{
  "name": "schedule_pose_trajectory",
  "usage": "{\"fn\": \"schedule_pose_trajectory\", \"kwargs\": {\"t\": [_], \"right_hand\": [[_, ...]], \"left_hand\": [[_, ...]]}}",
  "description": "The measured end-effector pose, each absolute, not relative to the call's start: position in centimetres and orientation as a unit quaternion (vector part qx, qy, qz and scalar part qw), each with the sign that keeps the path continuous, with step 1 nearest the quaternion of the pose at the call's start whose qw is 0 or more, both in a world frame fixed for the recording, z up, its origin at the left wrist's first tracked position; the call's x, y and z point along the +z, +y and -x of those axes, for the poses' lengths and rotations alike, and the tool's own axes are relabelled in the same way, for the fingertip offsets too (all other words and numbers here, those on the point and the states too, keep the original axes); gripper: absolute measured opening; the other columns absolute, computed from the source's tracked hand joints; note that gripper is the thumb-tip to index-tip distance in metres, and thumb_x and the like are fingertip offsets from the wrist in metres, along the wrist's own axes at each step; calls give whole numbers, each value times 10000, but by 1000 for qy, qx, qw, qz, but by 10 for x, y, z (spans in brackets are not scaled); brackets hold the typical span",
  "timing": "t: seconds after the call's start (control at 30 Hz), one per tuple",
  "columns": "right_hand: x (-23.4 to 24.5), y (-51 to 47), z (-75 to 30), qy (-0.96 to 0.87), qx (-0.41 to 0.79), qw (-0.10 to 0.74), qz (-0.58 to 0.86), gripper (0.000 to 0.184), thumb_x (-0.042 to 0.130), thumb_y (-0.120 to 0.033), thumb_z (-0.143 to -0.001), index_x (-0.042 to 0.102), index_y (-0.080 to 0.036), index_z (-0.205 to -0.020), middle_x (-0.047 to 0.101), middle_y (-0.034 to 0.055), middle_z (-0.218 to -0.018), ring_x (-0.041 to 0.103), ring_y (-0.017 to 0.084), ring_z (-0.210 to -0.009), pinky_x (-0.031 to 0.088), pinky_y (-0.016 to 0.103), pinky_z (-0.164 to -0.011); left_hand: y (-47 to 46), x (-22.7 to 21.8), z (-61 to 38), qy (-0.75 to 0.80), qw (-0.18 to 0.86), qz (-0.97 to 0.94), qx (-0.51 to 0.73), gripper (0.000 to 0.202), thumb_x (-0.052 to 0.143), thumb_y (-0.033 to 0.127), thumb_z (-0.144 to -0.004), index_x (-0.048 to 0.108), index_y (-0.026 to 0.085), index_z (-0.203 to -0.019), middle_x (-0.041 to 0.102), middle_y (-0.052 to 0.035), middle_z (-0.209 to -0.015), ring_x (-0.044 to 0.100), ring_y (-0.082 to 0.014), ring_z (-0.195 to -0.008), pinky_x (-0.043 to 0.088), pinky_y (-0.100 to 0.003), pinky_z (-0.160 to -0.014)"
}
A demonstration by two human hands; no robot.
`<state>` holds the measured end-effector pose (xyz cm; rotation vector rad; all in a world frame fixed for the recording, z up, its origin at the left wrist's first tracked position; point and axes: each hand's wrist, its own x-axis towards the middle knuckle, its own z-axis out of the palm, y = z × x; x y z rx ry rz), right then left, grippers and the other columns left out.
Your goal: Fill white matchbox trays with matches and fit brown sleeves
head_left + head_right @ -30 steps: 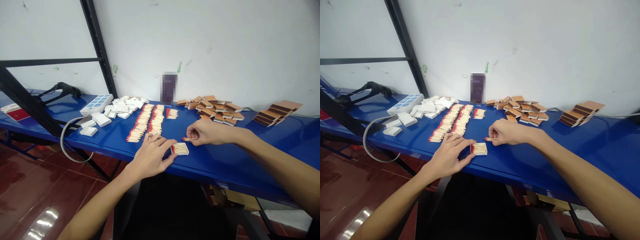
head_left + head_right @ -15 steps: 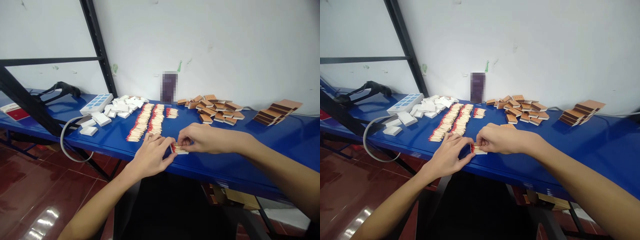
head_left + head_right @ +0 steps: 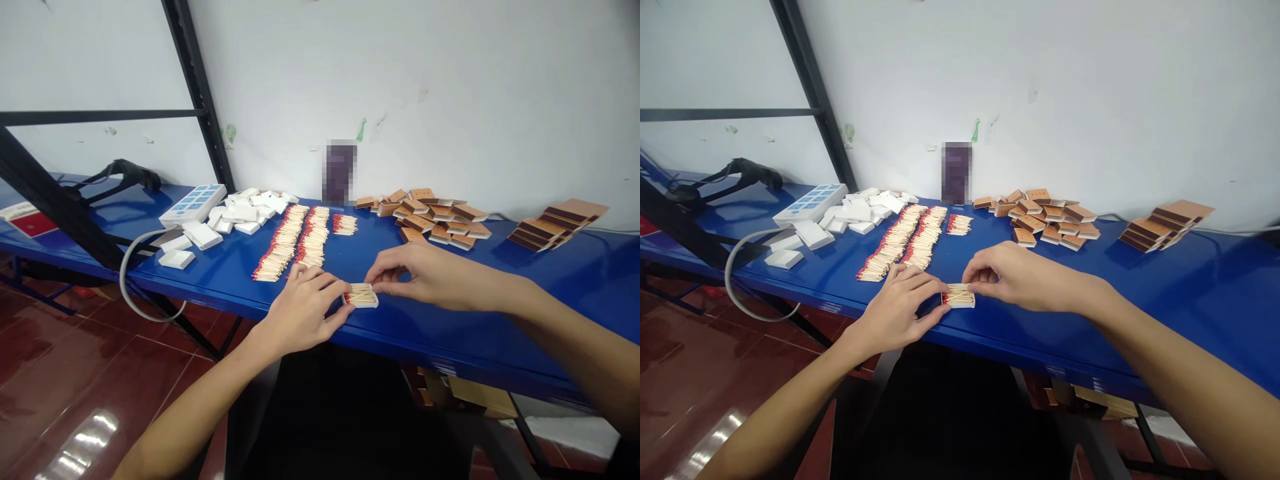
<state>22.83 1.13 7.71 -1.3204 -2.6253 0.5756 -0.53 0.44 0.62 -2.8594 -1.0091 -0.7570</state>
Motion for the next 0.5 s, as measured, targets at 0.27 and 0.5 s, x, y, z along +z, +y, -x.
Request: {"fn": "schedule_pose_trajectory", "kwargs": {"t": [0.27,0.5], "right_hand": [[64,9,-224,-875,194,52,441,314,500,-457,-919,694,-213,-881,708,49,-829,604,180,-717,413,283,-623],[69,9,-234,-864,200,69,457,372,508,-539,-902,686,-213,-910,693,52,-832,608,187,-726,424,295,-633]], "left_hand": [[4,6,5,-324,8,913,-249,247,527,389,-975,640,203,-1092,705,-45,-1034,583,-229,-980,336,-413,-941],[4,6,5,-322,2,914,-247,287,518,368,-983,610,223,-1214,698,-40,-1064,587,-229,-1002,326,-416,-934]]}}
